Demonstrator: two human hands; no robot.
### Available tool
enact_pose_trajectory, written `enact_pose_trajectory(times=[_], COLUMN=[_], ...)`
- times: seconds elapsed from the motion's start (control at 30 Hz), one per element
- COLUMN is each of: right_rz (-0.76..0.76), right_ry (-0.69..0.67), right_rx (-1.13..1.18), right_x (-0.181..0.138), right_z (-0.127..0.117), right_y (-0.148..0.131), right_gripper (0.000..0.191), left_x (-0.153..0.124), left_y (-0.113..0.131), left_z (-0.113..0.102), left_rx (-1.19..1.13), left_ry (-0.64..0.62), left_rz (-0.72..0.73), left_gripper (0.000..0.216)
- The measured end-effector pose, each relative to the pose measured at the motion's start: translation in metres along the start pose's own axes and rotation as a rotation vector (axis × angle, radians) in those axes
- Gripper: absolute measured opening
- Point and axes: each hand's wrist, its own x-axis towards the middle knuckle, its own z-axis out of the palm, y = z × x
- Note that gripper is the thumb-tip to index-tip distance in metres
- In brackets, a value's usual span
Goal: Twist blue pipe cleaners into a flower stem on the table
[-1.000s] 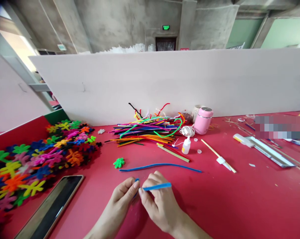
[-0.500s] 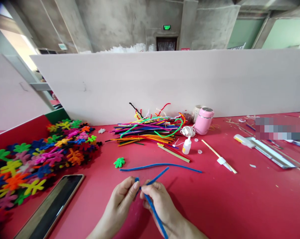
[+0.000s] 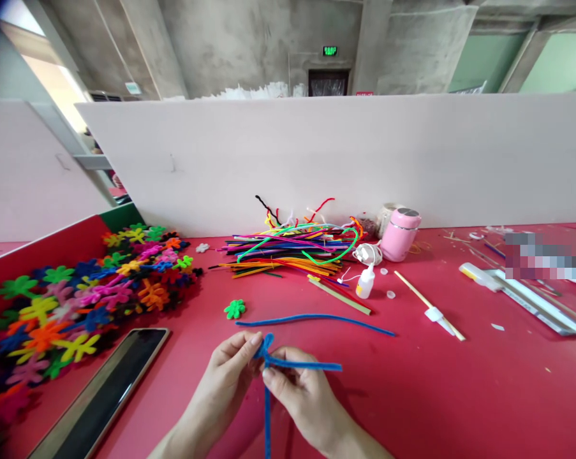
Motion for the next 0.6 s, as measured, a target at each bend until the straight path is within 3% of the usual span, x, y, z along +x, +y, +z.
enact_pose_trajectory(times=[0.27, 0.6], right_rz=[0.028, 0.08], right_ry=[0.035, 0.103], right_rx=[0.082, 0.166], right_x=[0.0031, 0.0011], right_z=[-0.0007, 0.0018], right_y=[0.0001, 0.003], right_gripper=[0.014, 0.013], left_x=[-0.0023, -0.0078], left_y=[0.0006, -0.0015], left_z=[0.0016, 0.0085], left_rx=[-0.159, -0.126], left_ry=[-0.015, -0.069], left_rz=[-0.032, -0.083], left_gripper=[0.018, 0.007])
